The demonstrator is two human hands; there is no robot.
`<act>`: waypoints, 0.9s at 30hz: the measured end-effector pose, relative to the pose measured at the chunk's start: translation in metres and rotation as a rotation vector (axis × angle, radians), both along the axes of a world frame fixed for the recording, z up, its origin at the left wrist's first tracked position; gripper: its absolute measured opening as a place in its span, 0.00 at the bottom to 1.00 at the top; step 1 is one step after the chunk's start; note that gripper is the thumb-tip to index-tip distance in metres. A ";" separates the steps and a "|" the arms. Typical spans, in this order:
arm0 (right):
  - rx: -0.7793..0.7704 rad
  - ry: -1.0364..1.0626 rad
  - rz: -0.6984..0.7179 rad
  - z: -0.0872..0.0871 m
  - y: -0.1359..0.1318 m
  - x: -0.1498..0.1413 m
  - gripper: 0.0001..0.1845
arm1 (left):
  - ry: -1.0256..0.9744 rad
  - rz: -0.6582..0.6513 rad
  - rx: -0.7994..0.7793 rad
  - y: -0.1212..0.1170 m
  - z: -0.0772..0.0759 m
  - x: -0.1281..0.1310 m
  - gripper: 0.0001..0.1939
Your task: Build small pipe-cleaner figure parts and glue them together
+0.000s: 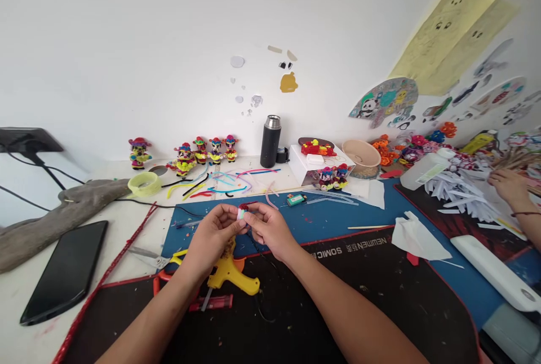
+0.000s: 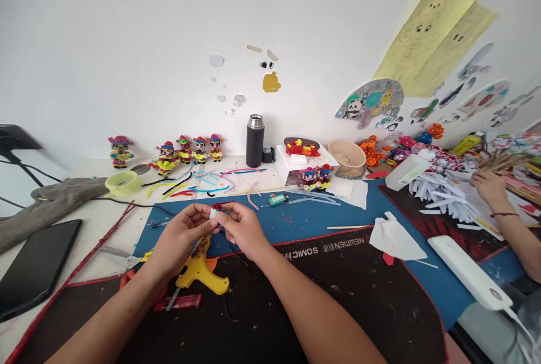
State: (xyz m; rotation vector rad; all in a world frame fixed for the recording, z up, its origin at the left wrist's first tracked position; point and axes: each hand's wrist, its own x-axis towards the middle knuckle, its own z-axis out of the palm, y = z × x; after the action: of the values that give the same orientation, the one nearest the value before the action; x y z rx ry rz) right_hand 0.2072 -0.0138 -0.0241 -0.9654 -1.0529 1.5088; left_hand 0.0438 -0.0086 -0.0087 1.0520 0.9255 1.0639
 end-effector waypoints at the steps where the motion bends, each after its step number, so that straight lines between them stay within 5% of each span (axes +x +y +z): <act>1: -0.007 0.013 0.005 0.000 0.000 -0.001 0.25 | 0.001 0.016 0.005 0.000 0.000 0.000 0.26; 11: -0.081 0.079 -0.010 0.002 0.003 -0.005 0.28 | 0.121 -0.092 0.043 0.008 0.008 -0.014 0.28; 16: -0.084 0.046 0.030 0.007 0.005 -0.003 0.28 | 0.256 0.059 0.269 0.017 0.008 -0.030 0.25; 22: -0.076 0.028 0.085 0.016 0.015 -0.009 0.28 | 0.383 0.067 0.398 0.015 0.006 -0.034 0.18; 27: -0.087 0.104 0.089 0.017 0.021 -0.015 0.28 | 0.370 0.000 0.434 0.016 0.011 -0.040 0.28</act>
State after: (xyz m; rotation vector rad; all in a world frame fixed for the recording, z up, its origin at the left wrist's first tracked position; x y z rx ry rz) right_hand 0.1920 0.0069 -0.0075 -0.8999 -0.9730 1.6717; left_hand 0.0039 0.0070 0.0023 1.6488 1.0080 1.1172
